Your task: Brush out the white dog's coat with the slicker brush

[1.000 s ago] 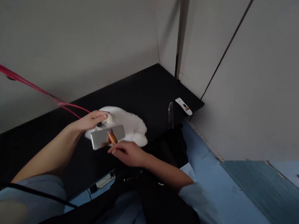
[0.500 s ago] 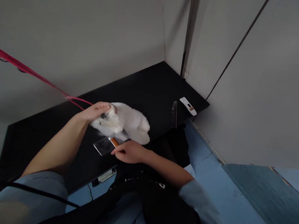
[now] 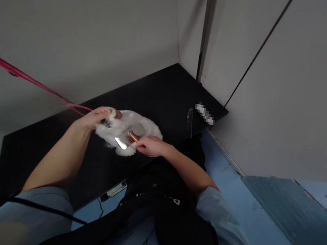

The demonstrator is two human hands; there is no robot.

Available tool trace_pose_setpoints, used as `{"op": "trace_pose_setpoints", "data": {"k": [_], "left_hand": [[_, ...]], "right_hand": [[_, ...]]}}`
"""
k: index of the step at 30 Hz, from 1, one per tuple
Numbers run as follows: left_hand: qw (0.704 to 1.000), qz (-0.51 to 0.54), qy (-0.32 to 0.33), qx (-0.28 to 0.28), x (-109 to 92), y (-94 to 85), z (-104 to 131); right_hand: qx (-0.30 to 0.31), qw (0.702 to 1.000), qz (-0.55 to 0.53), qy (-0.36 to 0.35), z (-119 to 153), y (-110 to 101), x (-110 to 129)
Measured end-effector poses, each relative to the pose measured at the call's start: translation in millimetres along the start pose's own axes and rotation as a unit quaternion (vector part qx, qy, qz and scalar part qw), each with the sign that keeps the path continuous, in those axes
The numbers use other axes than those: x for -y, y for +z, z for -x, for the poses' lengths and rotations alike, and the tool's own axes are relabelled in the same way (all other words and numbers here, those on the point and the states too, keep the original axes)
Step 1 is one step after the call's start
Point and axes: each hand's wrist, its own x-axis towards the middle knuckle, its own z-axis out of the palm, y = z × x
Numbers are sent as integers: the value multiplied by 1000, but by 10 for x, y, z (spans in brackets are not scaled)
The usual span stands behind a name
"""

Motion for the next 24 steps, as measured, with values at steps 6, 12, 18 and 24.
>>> {"op": "trace_pose_setpoints", "data": {"k": [6,12,18,24], "left_hand": [[999,40,31,-11,61,-61,-13],[1000,7,17,-14,-24,-37,20],[990,-88,43,-103,3,94,280],[931,-117,68,-338,508,303,634]], "right_hand": [[67,996,36,39,58,181,-49],[66,992,77,77,-89,183,78],[-20,998,50,27,-79,-140,81],[-27,979,150,136,-19,-433,130]]}}
